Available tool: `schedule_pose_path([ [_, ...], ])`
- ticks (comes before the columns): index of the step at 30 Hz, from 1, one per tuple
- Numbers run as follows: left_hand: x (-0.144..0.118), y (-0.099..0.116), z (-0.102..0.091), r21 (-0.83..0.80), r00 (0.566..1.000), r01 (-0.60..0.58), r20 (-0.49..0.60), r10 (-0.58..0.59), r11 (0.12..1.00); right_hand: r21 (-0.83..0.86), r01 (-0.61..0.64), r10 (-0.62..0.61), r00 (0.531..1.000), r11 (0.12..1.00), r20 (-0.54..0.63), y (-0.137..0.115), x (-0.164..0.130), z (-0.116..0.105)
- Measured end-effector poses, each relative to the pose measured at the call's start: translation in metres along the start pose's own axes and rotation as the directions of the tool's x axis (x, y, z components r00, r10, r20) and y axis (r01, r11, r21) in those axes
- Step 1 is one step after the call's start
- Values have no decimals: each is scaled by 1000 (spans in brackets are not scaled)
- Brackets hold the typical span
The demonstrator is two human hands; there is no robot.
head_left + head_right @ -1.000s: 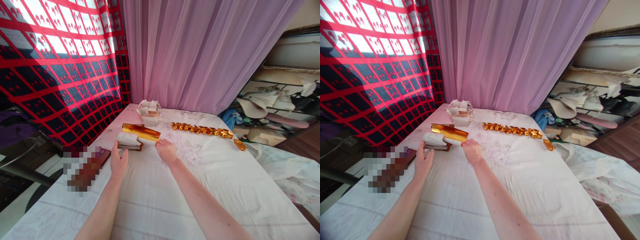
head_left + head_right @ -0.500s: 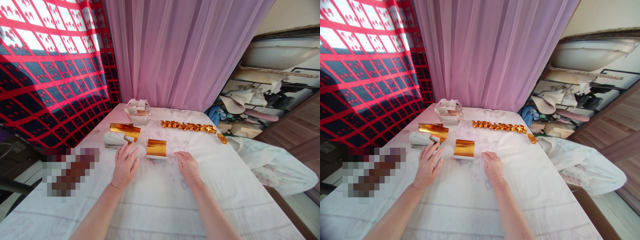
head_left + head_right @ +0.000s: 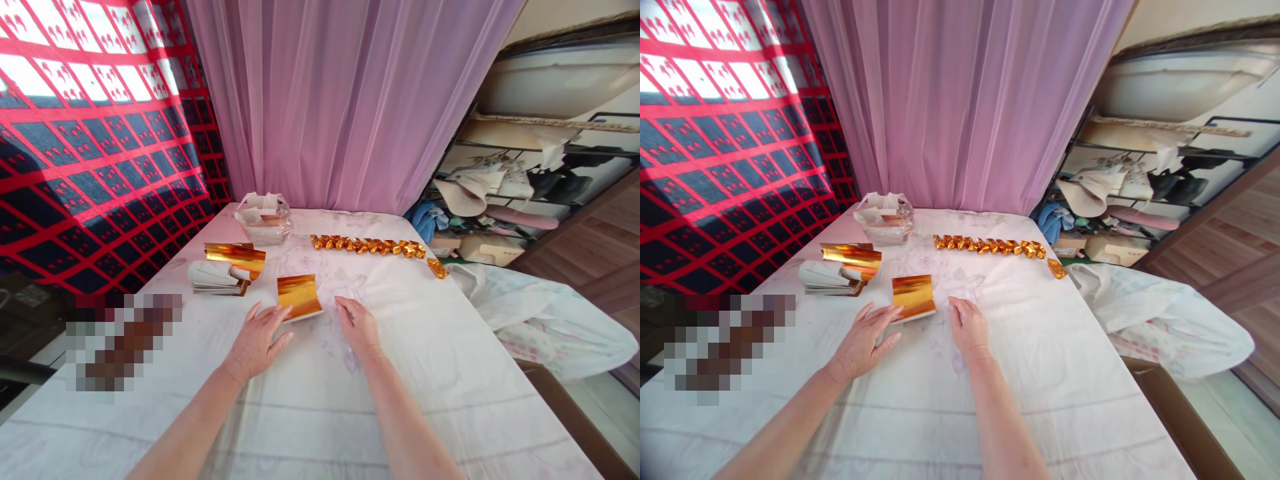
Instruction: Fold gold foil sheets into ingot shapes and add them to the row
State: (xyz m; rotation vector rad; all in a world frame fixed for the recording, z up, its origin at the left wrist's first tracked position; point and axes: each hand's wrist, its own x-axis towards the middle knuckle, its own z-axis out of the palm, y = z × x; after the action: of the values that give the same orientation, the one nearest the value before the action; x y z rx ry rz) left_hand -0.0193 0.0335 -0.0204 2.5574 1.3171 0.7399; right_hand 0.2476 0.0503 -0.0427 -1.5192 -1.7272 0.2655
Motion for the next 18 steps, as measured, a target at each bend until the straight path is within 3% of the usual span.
schedule_pose_path([
  [9,4,3,-2,11,997,-24,74,23,1000,100,-42,45,999,994,-26,-5,4,-3],
  [15,5,5,-4,17,995,-42,94,40,999,37,16,-13,998,999,-67,-31,16,-6],
  [18,5,5,-3,14,995,-40,97,38,999,-5,-6,6,1000,1000,-20,-45,29,-3],
])
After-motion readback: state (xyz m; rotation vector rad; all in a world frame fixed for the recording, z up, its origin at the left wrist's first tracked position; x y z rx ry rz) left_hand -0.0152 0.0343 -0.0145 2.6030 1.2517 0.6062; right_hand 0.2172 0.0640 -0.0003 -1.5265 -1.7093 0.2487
